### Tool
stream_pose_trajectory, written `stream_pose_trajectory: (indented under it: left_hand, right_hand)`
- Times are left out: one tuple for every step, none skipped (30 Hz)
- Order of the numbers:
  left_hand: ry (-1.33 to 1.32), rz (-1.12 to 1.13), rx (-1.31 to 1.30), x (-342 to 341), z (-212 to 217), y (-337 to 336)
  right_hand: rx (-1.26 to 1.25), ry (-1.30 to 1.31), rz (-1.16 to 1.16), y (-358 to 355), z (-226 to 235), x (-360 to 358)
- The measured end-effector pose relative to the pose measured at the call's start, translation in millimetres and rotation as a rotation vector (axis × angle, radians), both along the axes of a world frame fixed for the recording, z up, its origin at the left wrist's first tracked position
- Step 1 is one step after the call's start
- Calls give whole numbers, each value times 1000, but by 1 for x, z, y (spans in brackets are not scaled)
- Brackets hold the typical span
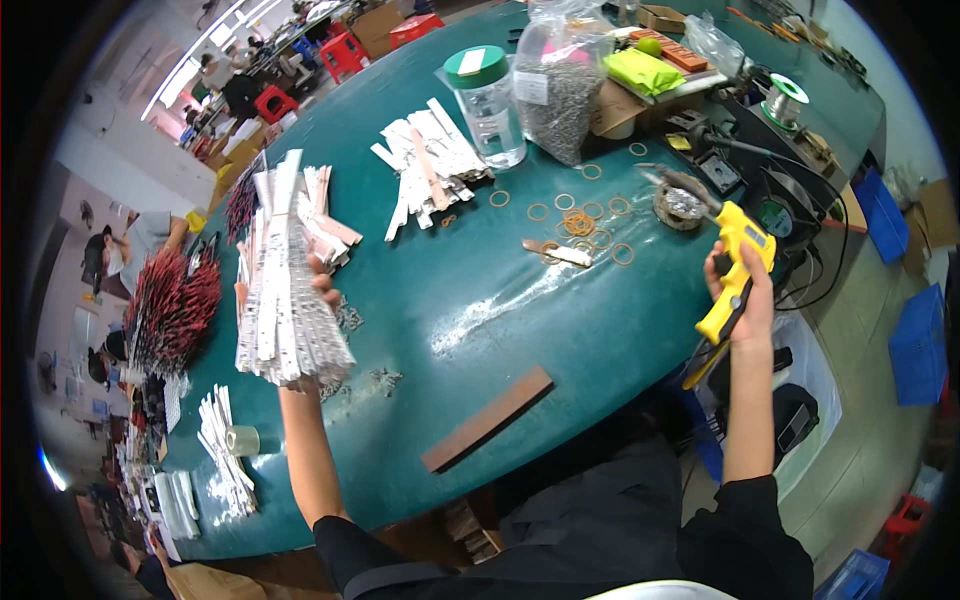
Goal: The person solders small components onto LED light strips using a soldering gun, secures a bundle of the strips together with a rubber band by hand, and solders components onto additional LED strips.
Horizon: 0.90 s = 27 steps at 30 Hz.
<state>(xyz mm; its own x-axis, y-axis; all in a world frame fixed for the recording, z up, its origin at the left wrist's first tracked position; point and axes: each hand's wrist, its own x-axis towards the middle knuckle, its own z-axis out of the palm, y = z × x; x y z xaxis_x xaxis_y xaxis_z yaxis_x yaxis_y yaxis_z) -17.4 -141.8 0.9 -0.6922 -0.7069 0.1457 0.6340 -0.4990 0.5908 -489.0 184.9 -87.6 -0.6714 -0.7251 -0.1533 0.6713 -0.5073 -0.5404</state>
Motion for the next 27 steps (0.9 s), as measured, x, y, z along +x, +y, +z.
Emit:
stream_pose_trajectory:
  left_hand:
    - [64,-115,20,-11,-1,15]
    - [93,-111,89,-20,-1,27]
    - [144,-185,114,-31,-2,36]
    - [185,-212,160,-41,-2,42]
    - [200,-243,151,-49,-2,49]
    - [228,-295,140,-56,-2,56]
    - [194,-222,114,-62,-3,63]
    - [178,-181,82,-68,-3,68]
    - [172,-169,81,-72,-3,75]
    - [166,-170,89,-76,-4,81]
    - [160,-191,85,-80,-3,86]
    - [156,-223,79,-82,-2,90]
    - [134,-243,75,-83,-2,94]
    - [131,-270,81,-86,-2,98]
    - [111,-286,85,-89,-4,103]
    - [170,-323,128,-94,-7,110]
    - [212,-362,164,-98,-10,116]
    - [217,-392,182,-102,-13,122]
    - [168,-387,148,-105,-15,127]
    - [131,-389,108,-107,-17,132]
    - [5,-362,151,-106,-19,140]
    - [-6,-388,155,-107,-20,144]
    - [-24,-434,191,-107,-21,149]
    - [-44,-466,222,-107,-22,152]
    - [-91,-467,272,-105,-21,155]
    - [-150,-423,249,-104,-21,158]
    - [-241,-383,227,-102,-19,158]
  right_hand:
    - [65,42,-22,-1,-2,-15]
    - [108,99,-21,-4,-5,-28]
    - [117,119,5,-5,-7,-37]
    - [98,158,54,-5,-9,-45]
    - [162,161,83,-2,-8,-51]
    - [139,216,184,4,-7,-56]
    - [263,312,208,10,-4,-60]
    - [398,430,245,17,2,-63]
    - [735,622,314,24,11,-66]
    - [1025,738,297,26,19,-66]
    - [1146,799,336,27,31,-63]
    - [1436,1136,169,29,38,-50]
    - [1720,1427,-12,30,46,-33]
    - [1479,1605,-125,26,57,-14]
    - [1243,1694,-207,18,67,6]
    - [917,1665,-159,7,77,29]
    - [676,1595,-105,-5,84,54]
    - [600,1690,-76,-20,91,78]
    - [453,1841,-104,-36,97,99]
    - [391,1937,-53,-54,102,117]
    - [263,1996,-105,-72,105,134]
    - [214,2038,-93,-90,105,147]
    - [155,2059,-140,-107,105,159]
    - [121,2083,-165,-119,103,168]
    - [130,2077,-173,-126,101,174]
    - [145,2115,-149,-133,99,179]
    - [173,2152,-100,-137,97,182]
